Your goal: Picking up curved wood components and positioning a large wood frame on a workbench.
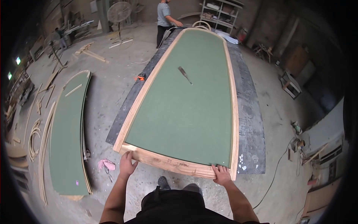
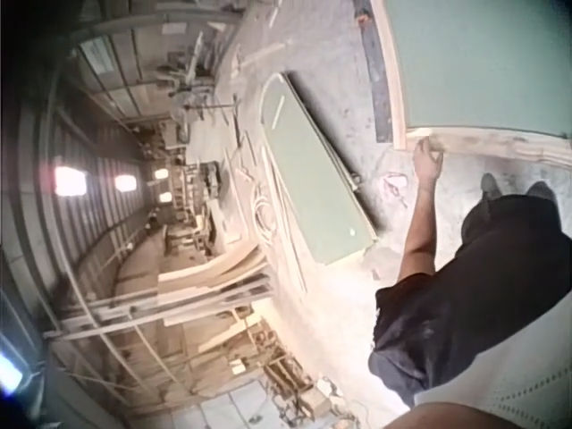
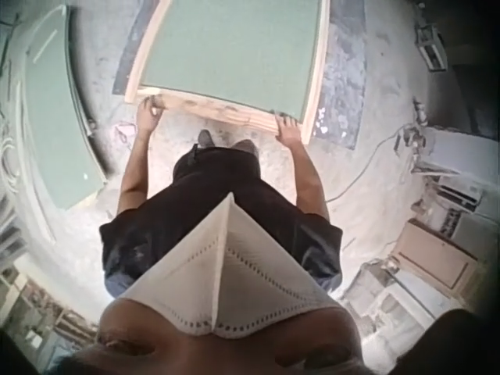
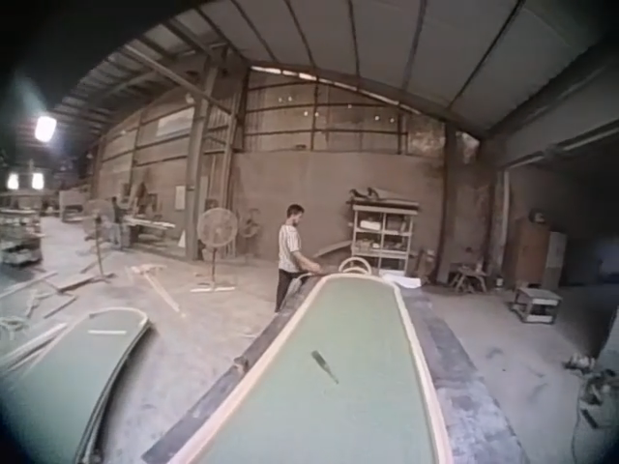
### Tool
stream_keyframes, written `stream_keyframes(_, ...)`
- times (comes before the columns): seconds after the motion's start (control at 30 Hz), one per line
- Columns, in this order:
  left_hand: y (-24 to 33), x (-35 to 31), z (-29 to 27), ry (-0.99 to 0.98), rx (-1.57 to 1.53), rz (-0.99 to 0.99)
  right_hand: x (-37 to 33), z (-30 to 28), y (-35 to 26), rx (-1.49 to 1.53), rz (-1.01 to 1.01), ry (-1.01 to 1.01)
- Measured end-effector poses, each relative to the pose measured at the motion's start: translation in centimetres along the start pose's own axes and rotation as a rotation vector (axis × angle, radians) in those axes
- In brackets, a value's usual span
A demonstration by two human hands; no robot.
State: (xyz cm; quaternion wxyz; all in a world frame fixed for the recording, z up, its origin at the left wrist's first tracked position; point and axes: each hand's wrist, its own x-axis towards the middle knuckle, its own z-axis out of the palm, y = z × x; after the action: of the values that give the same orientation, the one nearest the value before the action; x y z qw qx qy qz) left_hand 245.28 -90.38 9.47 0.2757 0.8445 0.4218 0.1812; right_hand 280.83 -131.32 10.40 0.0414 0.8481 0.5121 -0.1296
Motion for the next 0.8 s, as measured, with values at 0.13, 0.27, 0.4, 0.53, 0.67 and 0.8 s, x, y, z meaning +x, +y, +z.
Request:
stream_keyframes(0.13, 0.2, 4.5, -2.1, -0.287, 0.491, 0.287, 0.4, -0.3, -0.6, -0.046, -0.007, 0.014)
stream_keyframes(0.27, -0.1, 7.8, -2.7, -0.459, 0.759, 0.507, 0.4, 0.0, -0.9, -0.051, 0.025, 0.024)
stream_keyframes(0.4, -1.2, 8.8, -2.2, -0.615, 0.714, 0.498, 0.2, -0.4, -1.4, -0.05, 0.038, 0.025)
stream_keyframes(0.53, -2.4, 8.8, -1.8, -0.54, 0.676, 0.616, 0.1, -0.5, -1.5, -0.039, 0.049, 0.006)
stream_keyframes(0.67, -1.8, 9.0, -1.9, -0.569, 0.694, 0.573, 0.4, -0.5, -1.3, -0.039, 0.055, -0.003)
stream_keyframes(0.8, -1.5, 9.1, -2.0, -0.599, 0.69, 0.551, 0.4, -0.7, -1.2, -0.018, 0.057, -0.011)
